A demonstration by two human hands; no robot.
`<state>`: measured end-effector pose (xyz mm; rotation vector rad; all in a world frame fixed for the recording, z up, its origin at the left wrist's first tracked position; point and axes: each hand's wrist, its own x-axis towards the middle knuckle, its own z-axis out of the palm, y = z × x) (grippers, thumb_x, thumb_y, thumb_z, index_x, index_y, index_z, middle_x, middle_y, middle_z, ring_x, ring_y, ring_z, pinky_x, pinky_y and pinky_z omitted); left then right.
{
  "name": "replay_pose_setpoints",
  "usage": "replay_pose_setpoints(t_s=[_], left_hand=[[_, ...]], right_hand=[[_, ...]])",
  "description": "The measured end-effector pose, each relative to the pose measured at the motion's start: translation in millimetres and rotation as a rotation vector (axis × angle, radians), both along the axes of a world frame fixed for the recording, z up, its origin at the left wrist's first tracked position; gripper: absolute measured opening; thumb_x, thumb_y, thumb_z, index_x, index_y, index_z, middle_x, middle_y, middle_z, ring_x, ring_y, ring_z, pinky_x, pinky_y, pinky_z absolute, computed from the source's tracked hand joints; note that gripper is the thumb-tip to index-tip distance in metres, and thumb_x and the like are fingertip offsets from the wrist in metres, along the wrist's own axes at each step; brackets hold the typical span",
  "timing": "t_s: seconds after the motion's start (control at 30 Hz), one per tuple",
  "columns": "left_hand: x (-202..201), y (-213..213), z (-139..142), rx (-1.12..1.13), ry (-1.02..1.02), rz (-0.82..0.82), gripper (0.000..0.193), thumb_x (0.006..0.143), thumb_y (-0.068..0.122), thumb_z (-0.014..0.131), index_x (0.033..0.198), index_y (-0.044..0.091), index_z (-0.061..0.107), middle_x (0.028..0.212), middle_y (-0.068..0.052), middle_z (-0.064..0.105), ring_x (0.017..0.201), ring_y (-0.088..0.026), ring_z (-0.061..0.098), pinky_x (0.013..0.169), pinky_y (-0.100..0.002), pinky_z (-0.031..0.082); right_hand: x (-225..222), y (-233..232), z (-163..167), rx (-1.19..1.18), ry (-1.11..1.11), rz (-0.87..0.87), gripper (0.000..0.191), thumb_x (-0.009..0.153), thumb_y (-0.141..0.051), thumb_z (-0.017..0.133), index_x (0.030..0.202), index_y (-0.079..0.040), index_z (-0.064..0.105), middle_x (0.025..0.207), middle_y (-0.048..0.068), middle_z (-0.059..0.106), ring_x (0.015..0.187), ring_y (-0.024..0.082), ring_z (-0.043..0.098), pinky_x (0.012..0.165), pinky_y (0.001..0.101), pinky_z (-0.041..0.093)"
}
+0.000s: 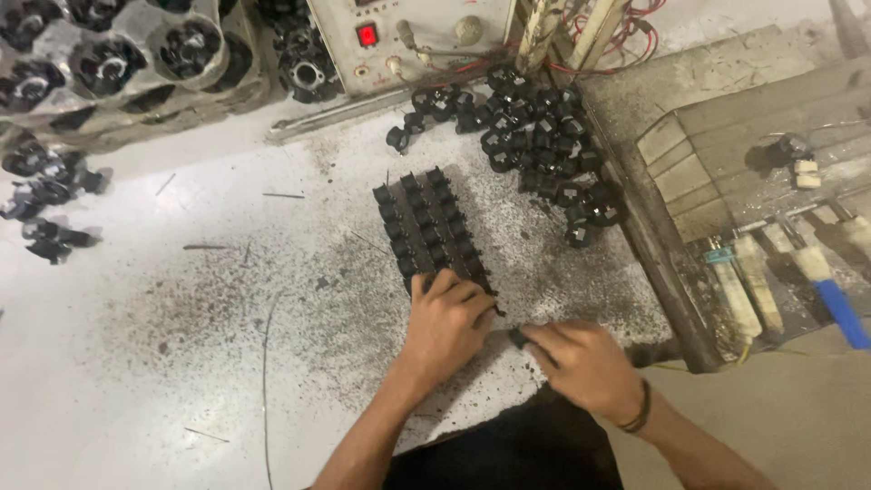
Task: The person arranges small black cylindrical components into a slotted tray on a workbench, then uses a soldering iron to solder each component in place, working through the tray row by row while smoke rises from the solder joints.
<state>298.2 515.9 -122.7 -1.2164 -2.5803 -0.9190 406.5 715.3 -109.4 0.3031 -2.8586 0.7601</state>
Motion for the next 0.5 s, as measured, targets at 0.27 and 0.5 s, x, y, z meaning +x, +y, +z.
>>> replay_pose_setpoints(t_s=[0.27, 0.5], left_hand=[[5.3, 1.7, 1.8, -0.004, 0.015, -0.025, 0.008, 0.081, 0.016, 0.077, 0.088, 0.012, 0.079, 0.091, 0.002, 0.073, 0.097, -0.022, 0.061, 0.089, -0.047, 0.04], [-98.6, 5.8, 6.8, 0.054, 0.171, 0.013, 0.012, 0.087, 0.013, 0.075, 0.098, 0.013, 0.079, 0.11, -0.007, 0.076, 0.107, -0.023, 0.065, 0.101, -0.054, 0.041]], right_hand=[[-4.3, -26.1, -23.6, -0.039, 0.225, -0.025, 0.016, 0.079, -0.008, 0.077, 0.09, -0.002, 0.066, 0.09, 0.011, 0.07, 0.076, 0.032, 0.069, 0.073, 0.0419, 0.056], [0.2, -28.3, -14.0, -0.037, 0.133, -0.031, 0.031, 0.083, -0.009, 0.076, 0.112, 0.0, 0.071, 0.11, 0.02, 0.071, 0.086, 0.034, 0.073, 0.074, 0.0396, 0.06]])
